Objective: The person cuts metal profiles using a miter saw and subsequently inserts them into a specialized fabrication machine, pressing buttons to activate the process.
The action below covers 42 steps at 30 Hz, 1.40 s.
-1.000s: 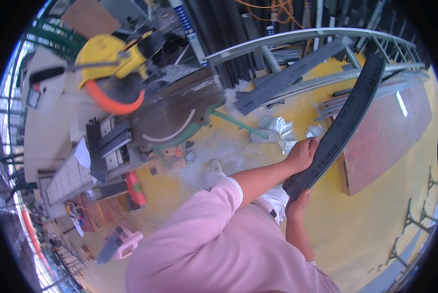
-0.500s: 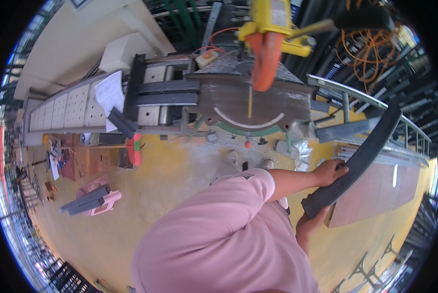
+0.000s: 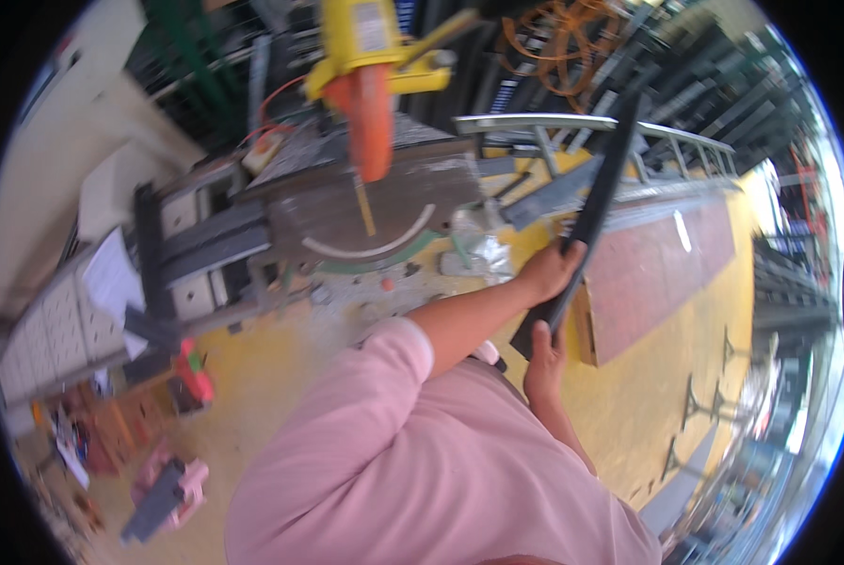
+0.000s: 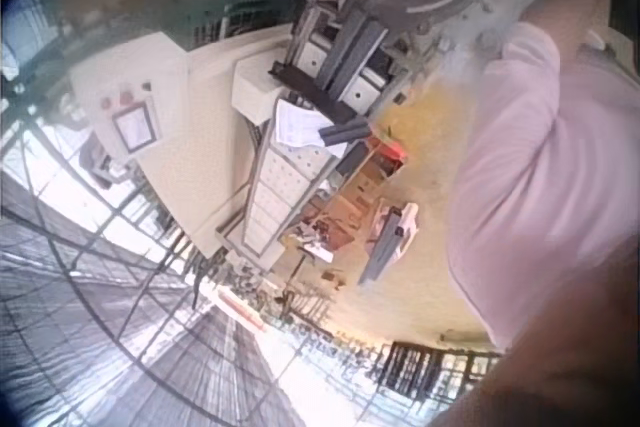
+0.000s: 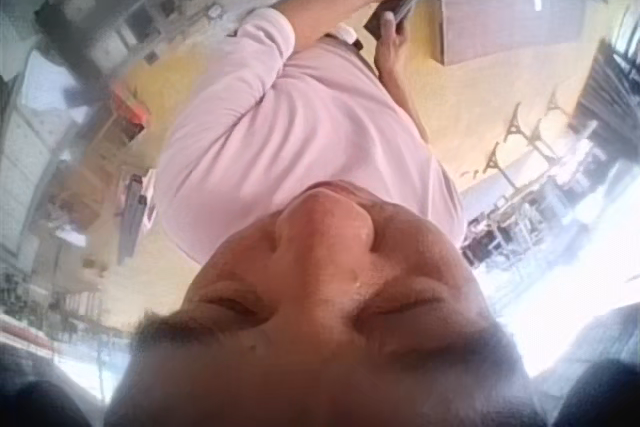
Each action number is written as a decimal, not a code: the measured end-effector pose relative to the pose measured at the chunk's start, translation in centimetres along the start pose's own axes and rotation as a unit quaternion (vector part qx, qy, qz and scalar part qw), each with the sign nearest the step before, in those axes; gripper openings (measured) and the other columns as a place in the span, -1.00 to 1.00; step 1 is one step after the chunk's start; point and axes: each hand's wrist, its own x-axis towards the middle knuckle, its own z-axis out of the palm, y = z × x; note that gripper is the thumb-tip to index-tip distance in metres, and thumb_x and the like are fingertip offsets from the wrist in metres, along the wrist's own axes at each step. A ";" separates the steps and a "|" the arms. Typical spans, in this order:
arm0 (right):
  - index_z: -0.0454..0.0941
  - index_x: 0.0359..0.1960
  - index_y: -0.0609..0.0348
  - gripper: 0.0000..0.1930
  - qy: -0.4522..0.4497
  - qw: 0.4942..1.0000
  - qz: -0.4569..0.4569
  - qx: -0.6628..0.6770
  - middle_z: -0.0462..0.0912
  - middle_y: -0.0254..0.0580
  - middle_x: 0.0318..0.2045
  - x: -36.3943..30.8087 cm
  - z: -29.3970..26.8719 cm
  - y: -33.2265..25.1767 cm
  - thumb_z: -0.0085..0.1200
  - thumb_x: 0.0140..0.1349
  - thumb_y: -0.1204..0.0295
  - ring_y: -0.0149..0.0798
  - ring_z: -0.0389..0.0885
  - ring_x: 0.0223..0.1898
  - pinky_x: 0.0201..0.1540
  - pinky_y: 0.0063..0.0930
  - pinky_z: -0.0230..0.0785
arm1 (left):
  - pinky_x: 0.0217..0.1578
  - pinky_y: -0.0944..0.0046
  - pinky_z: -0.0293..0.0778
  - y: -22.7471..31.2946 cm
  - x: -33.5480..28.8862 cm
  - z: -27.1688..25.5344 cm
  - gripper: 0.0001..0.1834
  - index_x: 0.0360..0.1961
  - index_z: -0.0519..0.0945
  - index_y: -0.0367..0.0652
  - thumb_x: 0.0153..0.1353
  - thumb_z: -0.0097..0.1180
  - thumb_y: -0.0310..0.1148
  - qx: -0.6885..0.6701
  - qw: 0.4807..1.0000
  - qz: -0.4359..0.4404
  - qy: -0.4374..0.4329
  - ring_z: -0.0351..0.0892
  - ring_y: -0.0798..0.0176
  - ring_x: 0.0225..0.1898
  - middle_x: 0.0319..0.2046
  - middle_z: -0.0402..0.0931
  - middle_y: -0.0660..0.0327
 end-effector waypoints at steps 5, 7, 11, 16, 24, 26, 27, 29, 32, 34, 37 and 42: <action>0.06 0.48 0.11 -0.34 -0.011 1.000 0.019 -0.004 0.49 -0.35 -0.06 -0.5 0.0 -2.6 -0.02 0.39 0.32 -0.50 0.42 -0.25 -0.21 -0.60 0.32 | -0.12 0.23 0.42 -1.0 0.0 -0.2 -0.09 0.12 0.39 -0.28 0.22 -0.10 0.45 -0.279 0.945 -0.148 -0.080 0.44 0.27 -0.19 -0.18 0.43 0.21; 0.06 0.49 0.11 -0.33 -0.006 0.997 0.038 -0.069 0.48 -0.37 -0.13 -1.1 -0.2 -2.6 -0.02 0.39 0.29 -0.53 0.38 -0.31 -0.30 -0.61 0.28 | -0.11 0.25 0.42 -1.5 -0.2 0.1 -0.08 0.17 0.36 -0.29 0.19 0.03 0.41 -0.225 0.965 -0.124 -0.050 0.44 0.30 -0.16 -0.13 0.43 0.21; 0.08 0.47 0.18 -0.34 -0.028 0.999 0.037 0.019 0.52 -0.35 -0.15 -1.3 -0.4 -2.4 -0.04 0.39 0.26 -0.46 0.50 -0.21 -0.18 -0.56 0.35 | -0.11 0.23 0.45 -2.1 -0.4 -0.8 -0.05 0.19 0.35 -0.29 0.13 0.14 0.38 -0.279 0.949 -0.136 -0.059 0.48 0.28 -0.13 -0.10 0.47 0.18; 0.10 0.46 0.17 -0.35 -0.045 0.999 0.010 -0.013 0.52 -0.27 -0.10 -1.4 -0.9 -1.3 -0.04 0.36 0.32 -0.42 0.49 -0.20 -0.18 -0.57 0.36 | -0.11 0.18 0.49 -2.6 0.4 -1.7 -0.05 0.15 0.38 -0.35 0.14 0.10 0.39 -0.244 0.953 -0.178 -0.032 0.53 0.19 -0.09 -0.10 0.51 0.11; 0.13 0.44 0.21 -0.37 -0.099 0.991 0.090 -0.025 0.46 -0.10 0.05 -3.3 -2.0 -4.0 -0.08 0.34 0.35 -0.31 0.50 -0.06 -0.08 -0.37 0.52 | 0.07 -0.02 0.43 -5.3 2.6 -2.5 0.03 0.28 0.29 -0.24 0.16 -0.15 0.51 -0.361 0.901 -0.240 0.034 0.48 0.01 0.09 0.15 0.40 0.02; 0.13 0.44 0.21 -0.36 -0.116 0.988 0.101 -0.012 0.47 -0.11 0.00 -4.6 -3.6 -4.0 -0.07 0.33 0.33 -0.30 0.51 -0.10 -0.12 -0.35 0.54 | 0.15 -0.01 0.36 -4.8 2.9 -2.5 0.07 0.35 0.22 -0.24 0.16 -0.15 0.52 -0.341 0.912 -0.218 0.064 0.40 -0.02 0.20 0.24 0.34 0.00; 0.14 0.44 0.21 -0.35 -0.113 0.989 0.096 -0.006 0.47 -0.12 -0.02 -5.0 -4.1 -3.9 -0.06 0.33 0.32 -0.29 0.52 -0.12 -0.12 -0.35 0.54 | 0.20 -0.01 0.32 -4.7 3.2 -2.6 0.09 0.38 0.19 -0.24 0.16 -0.15 0.52 -0.328 0.918 -0.204 0.087 0.36 -0.03 0.25 0.28 0.31 -0.01; 0.15 0.44 0.21 -0.34 -0.104 0.990 0.091 0.003 0.48 -0.13 -0.07 -6.1 -5.1 -4.4 -0.05 0.32 0.29 -0.29 0.53 -0.15 -0.13 -0.34 0.54 | 0.30 -0.01 0.17 -5.0 4.4 -2.6 0.15 0.45 0.08 -0.23 0.14 -0.20 0.55 -0.317 0.915 -0.225 0.104 0.16 -0.05 0.40 0.41 0.13 -0.04; 0.17 0.43 0.22 -0.34 -0.073 0.981 0.081 -0.159 0.49 -0.18 -0.15 -6.8 -6.8 -4.6 -0.04 0.31 0.27 -0.35 0.54 -0.17 -0.16 -0.40 0.51 | 0.25 -0.05 0.22 -5.6 5.7 -3.4 0.08 0.42 0.17 -0.15 0.17 -0.26 0.55 -0.356 0.907 -0.205 0.096 0.24 -0.01 0.34 0.37 0.21 0.04; 0.14 0.44 0.20 -0.34 -0.064 0.981 0.104 -0.153 0.51 -0.15 -0.15 -6.8 -8.1 -3.8 -0.07 0.34 0.22 -0.34 0.54 -0.16 -0.17 -0.39 0.51 | 0.06 -0.03 0.43 -4.2 5.2 -3.7 -0.02 0.30 0.34 -0.12 0.19 -0.22 0.52 -0.433 0.869 -0.235 0.054 0.46 0.11 0.12 0.13 0.44 0.14; 0.13 0.43 0.19 -0.35 -0.048 0.991 0.077 0.097 0.55 -0.08 -0.10 -6.4 -7.2 -2.8 -0.11 0.37 0.17 -0.29 0.56 -0.14 -0.16 -0.33 0.54 | -0.11 0.02 0.55 -3.3 3.4 -3.4 -0.13 0.16 0.47 -0.06 0.22 -0.20 0.50 -0.453 0.852 -0.261 -0.002 0.59 0.20 -0.10 -0.09 0.56 0.21; 0.09 0.43 0.13 -0.42 -0.081 0.974 0.087 0.191 0.51 -0.10 0.08 -2.3 -5.0 -0.2 -0.22 0.45 0.18 -0.20 0.56 0.03 -0.01 -0.12 0.55 | -0.21 0.13 0.63 -3.7 1.9 -1.4 -0.24 -0.03 0.58 -0.03 0.27 -0.24 0.45 -0.551 0.797 -0.211 -0.131 0.67 0.28 -0.32 -0.32 0.65 0.27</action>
